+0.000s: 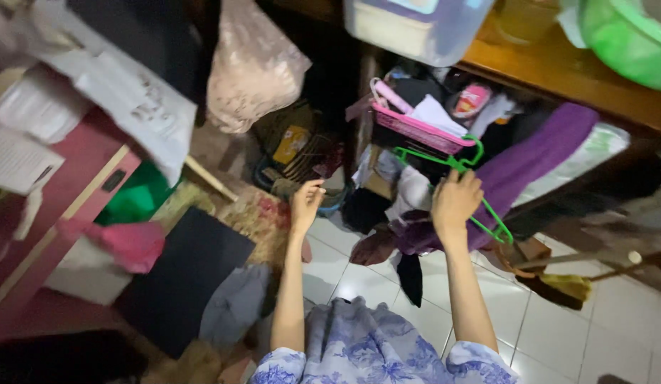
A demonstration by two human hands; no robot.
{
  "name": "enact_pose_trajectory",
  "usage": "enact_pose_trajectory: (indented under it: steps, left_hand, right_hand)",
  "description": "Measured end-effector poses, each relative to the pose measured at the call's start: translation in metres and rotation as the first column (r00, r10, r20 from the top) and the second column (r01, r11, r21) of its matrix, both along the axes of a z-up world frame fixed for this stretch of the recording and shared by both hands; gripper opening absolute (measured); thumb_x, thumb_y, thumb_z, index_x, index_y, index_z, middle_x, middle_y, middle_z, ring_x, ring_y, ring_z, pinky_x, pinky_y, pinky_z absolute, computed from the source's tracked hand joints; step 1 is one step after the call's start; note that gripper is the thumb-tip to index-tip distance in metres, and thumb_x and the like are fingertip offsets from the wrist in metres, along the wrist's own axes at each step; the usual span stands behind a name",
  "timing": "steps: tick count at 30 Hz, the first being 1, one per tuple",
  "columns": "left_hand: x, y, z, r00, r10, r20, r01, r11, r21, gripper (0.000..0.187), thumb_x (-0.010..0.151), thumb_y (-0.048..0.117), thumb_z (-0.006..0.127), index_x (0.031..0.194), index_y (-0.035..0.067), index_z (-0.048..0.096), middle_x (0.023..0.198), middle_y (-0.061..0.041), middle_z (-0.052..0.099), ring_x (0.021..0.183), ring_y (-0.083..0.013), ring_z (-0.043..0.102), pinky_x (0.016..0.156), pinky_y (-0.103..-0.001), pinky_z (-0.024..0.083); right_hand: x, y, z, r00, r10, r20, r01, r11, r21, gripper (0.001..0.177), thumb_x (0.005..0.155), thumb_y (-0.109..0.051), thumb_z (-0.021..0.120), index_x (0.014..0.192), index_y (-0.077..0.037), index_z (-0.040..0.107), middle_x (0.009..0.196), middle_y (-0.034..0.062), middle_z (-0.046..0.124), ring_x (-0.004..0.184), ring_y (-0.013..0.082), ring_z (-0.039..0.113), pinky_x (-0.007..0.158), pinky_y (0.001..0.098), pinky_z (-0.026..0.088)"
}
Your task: The person wipes a cluttered tabletop and a small shelf area with a gray cloth. They move a water bottle, a plastic container, a speaker, and a black folder while wiping the surfaces.
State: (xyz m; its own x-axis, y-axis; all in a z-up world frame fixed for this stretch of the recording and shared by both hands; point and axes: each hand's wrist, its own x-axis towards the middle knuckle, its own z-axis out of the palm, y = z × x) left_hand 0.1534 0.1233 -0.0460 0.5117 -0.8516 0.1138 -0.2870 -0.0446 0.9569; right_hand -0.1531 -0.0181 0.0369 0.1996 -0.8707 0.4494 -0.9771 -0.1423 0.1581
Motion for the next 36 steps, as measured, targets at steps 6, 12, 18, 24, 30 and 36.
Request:
enact_pose_trajectory:
  steps: [6, 12, 18, 24, 30, 36]
  left_hand:
    - [0.027, 0.091, 0.081, 0.974, 0.222, 0.039, -0.221, 0.975, -0.031, 0.029, 0.105, 0.011, 0.048, 0.125, 0.011, 0.069, 0.086, -0.014, 0.079, 0.097, -0.0325, 0.074, 0.094, -0.044, 0.054]
    - [0.074, 0.219, 0.054, 0.837, 0.491, 0.241, -0.505, 0.863, -0.005, 0.038, 0.098, 0.0, 0.049, 0.127, 0.017, 0.067, 0.107, -0.006, 0.079, 0.107, -0.0337, 0.07, 0.093, -0.044, 0.054]
    - [0.095, 0.358, -0.014, 0.557, 0.721, 0.411, -0.807, 0.588, 0.062, 0.03, 0.095, 0.006, 0.058, 0.118, 0.021, 0.071, 0.107, -0.003, 0.076, 0.107, -0.0275, 0.069, 0.099, -0.041, 0.048]
    - [0.049, 0.448, -0.029, 0.53, 0.783, 0.327, -0.848, 0.482, 0.219, 0.033, 0.093, 0.007, 0.059, 0.12, 0.021, 0.071, 0.113, -0.013, 0.071, 0.113, -0.0392, 0.066, 0.102, -0.045, 0.048]
    - [0.029, 0.493, -0.053, 0.497, 0.811, 0.309, -0.849, 0.381, 0.367, 0.035, 0.089, 0.015, 0.065, 0.123, 0.014, 0.072, 0.128, -0.018, 0.068, 0.123, -0.0379, 0.062, 0.104, -0.047, 0.049]
    - [0.026, 0.502, -0.007, 0.465, 0.806, 0.366, -0.851, 0.291, 0.438, 0.038, 0.086, 0.004, 0.058, 0.122, 0.009, 0.067, 0.126, -0.006, 0.07, 0.114, -0.0277, 0.065, 0.098, -0.039, 0.052]
  right_hand:
    - [0.126, 0.048, -0.019, 0.848, 0.488, 0.207, -0.519, 0.842, 0.143, 0.021, 0.094, -0.03, 0.065, 0.103, -0.012, 0.073, 0.099, 0.0124, 0.07, 0.092, 0.0315, 0.069, 0.08, 0.043, 0.052]
    - [0.244, 0.159, -0.037, 0.535, 0.795, 0.285, -0.795, 0.359, 0.489, 0.035, 0.089, -0.041, 0.066, 0.119, -0.022, 0.068, 0.114, 0.0101, 0.066, 0.104, 0.0347, 0.07, 0.085, 0.047, 0.057]
    - [0.302, 0.292, -0.07, -0.122, 0.861, 0.494, -0.861, -0.34, 0.379, 0.033, 0.095, -0.041, 0.062, 0.117, -0.017, 0.067, 0.105, 0.012, 0.067, 0.105, 0.0344, 0.066, 0.095, 0.0466, 0.05]
    - [0.295, 0.375, -0.125, -0.436, 0.899, 0.034, -0.626, -0.33, 0.707, 0.067, 0.095, -0.077, 0.03, 0.154, -0.047, 0.033, 0.17, -0.0026, 0.02, 0.156, 0.0412, 0.013, 0.118, 0.0717, 0.011]
    - [0.292, 0.329, -0.145, -0.473, 0.869, 0.142, -0.717, -0.474, 0.51, 0.048, 0.101, -0.048, 0.037, 0.141, -0.031, 0.057, 0.144, 0.0054, 0.053, 0.134, 0.0374, 0.045, 0.106, 0.0623, 0.034]
    - [0.318, 0.262, -0.149, 0.208, 0.794, 0.572, -0.838, -0.157, 0.523, 0.045, 0.092, -0.028, 0.062, 0.131, -0.007, 0.063, 0.134, 0.0131, 0.063, 0.117, 0.0285, 0.063, 0.101, 0.0388, 0.049]
